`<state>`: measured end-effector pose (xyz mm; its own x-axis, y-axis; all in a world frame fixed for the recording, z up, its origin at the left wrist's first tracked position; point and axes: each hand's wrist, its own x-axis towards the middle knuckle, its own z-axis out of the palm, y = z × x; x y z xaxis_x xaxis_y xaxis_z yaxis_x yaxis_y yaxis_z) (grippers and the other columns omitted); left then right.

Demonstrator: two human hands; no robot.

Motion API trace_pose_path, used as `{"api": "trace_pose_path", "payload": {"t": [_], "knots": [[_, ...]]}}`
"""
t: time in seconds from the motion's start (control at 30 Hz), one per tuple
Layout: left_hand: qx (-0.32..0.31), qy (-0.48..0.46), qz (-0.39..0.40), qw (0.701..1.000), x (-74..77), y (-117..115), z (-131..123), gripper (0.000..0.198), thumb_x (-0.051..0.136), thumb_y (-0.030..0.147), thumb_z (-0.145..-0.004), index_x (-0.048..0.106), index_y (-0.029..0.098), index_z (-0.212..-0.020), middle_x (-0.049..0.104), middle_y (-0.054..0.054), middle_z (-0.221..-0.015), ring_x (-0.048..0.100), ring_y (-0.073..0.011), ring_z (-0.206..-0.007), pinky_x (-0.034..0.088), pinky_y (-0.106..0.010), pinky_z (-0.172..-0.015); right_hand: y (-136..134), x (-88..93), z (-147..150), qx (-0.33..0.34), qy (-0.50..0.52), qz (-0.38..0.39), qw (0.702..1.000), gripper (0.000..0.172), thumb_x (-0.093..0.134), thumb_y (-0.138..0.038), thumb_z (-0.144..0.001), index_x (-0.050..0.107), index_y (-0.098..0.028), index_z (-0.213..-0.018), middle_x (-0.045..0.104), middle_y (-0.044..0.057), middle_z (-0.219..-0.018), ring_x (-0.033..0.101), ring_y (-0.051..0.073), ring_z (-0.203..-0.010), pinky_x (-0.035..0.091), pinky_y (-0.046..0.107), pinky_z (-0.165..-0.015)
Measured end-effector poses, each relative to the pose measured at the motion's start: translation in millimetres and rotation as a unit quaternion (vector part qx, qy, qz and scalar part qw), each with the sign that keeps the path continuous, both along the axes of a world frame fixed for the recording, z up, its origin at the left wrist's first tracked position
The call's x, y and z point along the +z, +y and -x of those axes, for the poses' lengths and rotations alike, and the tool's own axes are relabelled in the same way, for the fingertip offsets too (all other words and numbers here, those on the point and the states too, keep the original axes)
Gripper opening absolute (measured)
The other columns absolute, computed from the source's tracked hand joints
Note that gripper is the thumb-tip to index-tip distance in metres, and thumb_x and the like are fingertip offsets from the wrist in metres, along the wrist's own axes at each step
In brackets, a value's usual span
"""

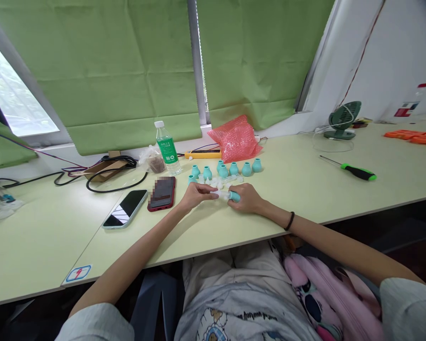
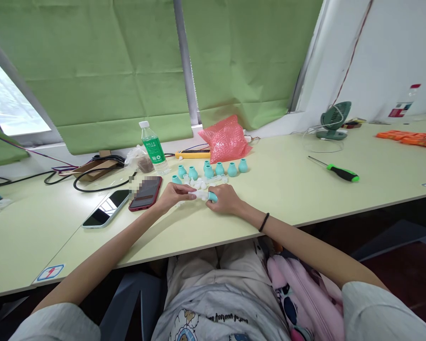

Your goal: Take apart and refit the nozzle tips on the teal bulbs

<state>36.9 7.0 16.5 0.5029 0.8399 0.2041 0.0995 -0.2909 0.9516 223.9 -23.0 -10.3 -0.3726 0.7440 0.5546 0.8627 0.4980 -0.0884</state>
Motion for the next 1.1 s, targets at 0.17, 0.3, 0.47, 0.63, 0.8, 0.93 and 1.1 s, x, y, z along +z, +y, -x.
{"api": "trace_pose_path", "payload": {"t": [0.17,0.3,0.47,0.63,0.8,0.93,1.1], "knots": [[0.002,-0.009,0.041,0.999,-4.5,1.7,0.8,0.037,0.07,0.03,-0.044,0.065,0.011,-0.075,0.063,-0.005,-0.072,0.057,-0.016,-0.066,0.046,-0.027,-0.063,-0.5,-0.1,-0.6,-0.004,-0.003,-0.002,1.0,0.015,0.046,-0.026,-0.06,0.054,-0.015,-0.066,0.058,0.005,-0.06,0.051,0.016,-0.057,0.028,0.024,-0.051],[0.007,-0.045,0.108,0.993,-6.5,1.1,-1.6,0.04,0.072,0.03,-0.041,0.064,0.008,-0.073,0.063,-0.007,-0.07,0.058,-0.0176,-0.064,0.048,-0.035,-0.07,-1.0,-1.4,0.5,-0.01,-0.002,-0.004,1.0,0.016,0.046,-0.026,-0.06,0.054,-0.015,-0.067,0.059,0.005,-0.06,0.051,0.016,-0.056,0.028,0.024,-0.051],[-0.002,-0.079,0.137,0.987,-5.9,-2.1,-3.7,0.035,0.072,0.029,-0.041,0.064,0.008,-0.068,0.063,-0.007,-0.073,0.06,-0.0172,-0.063,0.048,-0.036,-0.073,-1.6,-3.6,3.7,-0.038,-0.006,-0.016,0.999,0.019,0.045,-0.028,-0.061,0.055,-0.015,-0.07,0.06,0.006,-0.061,0.052,0.017,-0.056,0.027,0.024,-0.051],[-0.026,-0.034,0.085,0.995,-7.2,-2.5,-1.4,0.032,0.07,0.03,-0.046,0.064,0.009,-0.07,0.064,-0.007,-0.066,0.059,-0.0165,-0.062,0.048,-0.031,-0.068,-1.7,-3.8,3.8,-0.037,-0.024,-0.011,0.999,0.019,0.045,-0.029,-0.062,0.054,-0.014,-0.07,0.06,0.007,-0.063,0.052,0.017,-0.057,0.026,0.025,-0.05],[-0.018,0.05,-0.029,0.998,-9.8,-2.8,-1.1,0.028,0.068,0.032,-0.048,0.065,0.01,-0.065,0.064,-0.008,-0.065,0.057,-0.0163,-0.06,0.045,-0.025,-0.057,-1.3,-2.0,1.0,-0.003,-0.047,0.014,0.999,0.015,0.046,-0.027,-0.059,0.053,-0.015,-0.063,0.058,0.006,-0.059,0.05,0.016,-0.054,0.026,0.024,-0.05],[-0.027,0.059,-0.071,0.995,-8.3,-5.8,-2.9,0.026,0.066,0.033,-0.05,0.065,0.01,-0.063,0.064,-0.006,-0.065,0.055,-0.0148,-0.059,0.043,-0.022,-0.054,-0.9,-0.8,0.5,0.018,-0.036,0.024,0.999,0.011,0.045,-0.025,-0.058,0.051,-0.015,-0.058,0.055,0.005,-0.054,0.048,0.015,-0.051,0.027,0.024,-0.05],[-0.022,0.066,-0.104,0.992,-8.2,-6.8,-3.7,0.026,0.066,0.032,-0.052,0.064,0.009,-0.065,0.063,-0.006,-0.066,0.054,-0.0141,-0.061,0.043,-0.021,-0.053,-0.1,-0.5,0.1,0.038,-0.024,0.028,0.999,0.009,0.045,-0.023,-0.057,0.05,-0.016,-0.055,0.054,0.004,-0.051,0.047,0.014,-0.05,0.028,0.023,-0.05]]}}
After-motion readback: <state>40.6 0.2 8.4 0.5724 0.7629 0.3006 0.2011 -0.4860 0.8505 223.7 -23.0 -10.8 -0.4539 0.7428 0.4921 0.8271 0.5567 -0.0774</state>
